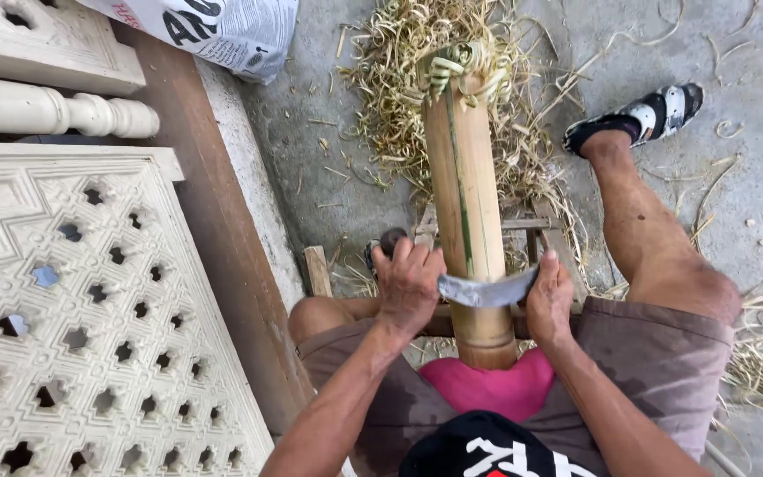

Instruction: The recorder uses a curved blade to shave the outer layer off a bamboo pole while holding it between their legs.

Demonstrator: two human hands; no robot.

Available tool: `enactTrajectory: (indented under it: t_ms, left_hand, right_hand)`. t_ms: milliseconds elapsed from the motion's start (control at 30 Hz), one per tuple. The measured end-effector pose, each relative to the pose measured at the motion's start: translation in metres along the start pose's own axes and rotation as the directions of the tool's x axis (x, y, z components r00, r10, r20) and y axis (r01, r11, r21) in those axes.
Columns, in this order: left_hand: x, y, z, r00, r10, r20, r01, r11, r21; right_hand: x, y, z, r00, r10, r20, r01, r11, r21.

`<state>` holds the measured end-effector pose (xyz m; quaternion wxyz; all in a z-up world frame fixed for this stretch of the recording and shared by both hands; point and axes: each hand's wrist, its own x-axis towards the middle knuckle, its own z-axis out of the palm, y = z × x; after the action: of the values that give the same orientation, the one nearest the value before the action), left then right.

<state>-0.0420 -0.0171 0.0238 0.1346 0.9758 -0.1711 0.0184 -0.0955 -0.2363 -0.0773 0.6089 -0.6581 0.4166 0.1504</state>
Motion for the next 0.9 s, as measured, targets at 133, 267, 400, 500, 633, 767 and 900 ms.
enactTrajectory:
  t_ms: [133, 267, 400, 500, 633, 767, 900]
  left_hand:
    - [0.031, -0.027, 0.023, 0.999, 0.020, -0.031, -0.017, 0.997, 0.076]
    - [0.077, -0.054, 0.033, 0.999, -0.003, -0.041, 0.008, 0.992, 0.122]
    - [0.135, -0.088, 0.042, 0.989, 0.000, -0.150, 0.022, 0.990, 0.140]
    - [0.175, -0.114, 0.051, 0.971, 0.045, -0.237, -0.004, 0.986, 0.169]
    - [0.221, -0.131, 0.060, 0.969, -0.024, -0.245, 0.066, 0.984, 0.166]
    - [0.178, -0.114, 0.048, 0.923, 0.076, -0.376, 0.021, 0.969, 0.248]
    - [0.067, -0.055, 0.044, 0.980, -0.112, -0.164, 0.112, 0.994, -0.010]
  right_hand:
    - [0.025, -0.043, 0.019, 0.994, -0.026, 0.109, 0.020, 0.998, 0.057]
    - [0.056, -0.097, 0.041, 0.983, -0.064, 0.172, 0.056, 0.997, 0.055]
    - [0.121, -0.127, 0.074, 0.970, -0.196, 0.141, 0.165, 0.965, 0.205]
    - [0.174, -0.148, 0.095, 0.950, -0.275, 0.148, 0.230, 0.936, 0.266]
    - [0.231, -0.172, 0.115, 0.947, -0.280, 0.159, 0.228, 0.931, 0.286]
    - [0.176, -0.162, 0.093, 0.903, -0.387, 0.187, 0.350, 0.915, 0.202]
    - [0.076, -0.110, 0.043, 0.962, -0.212, 0.170, 0.188, 0.971, 0.149]
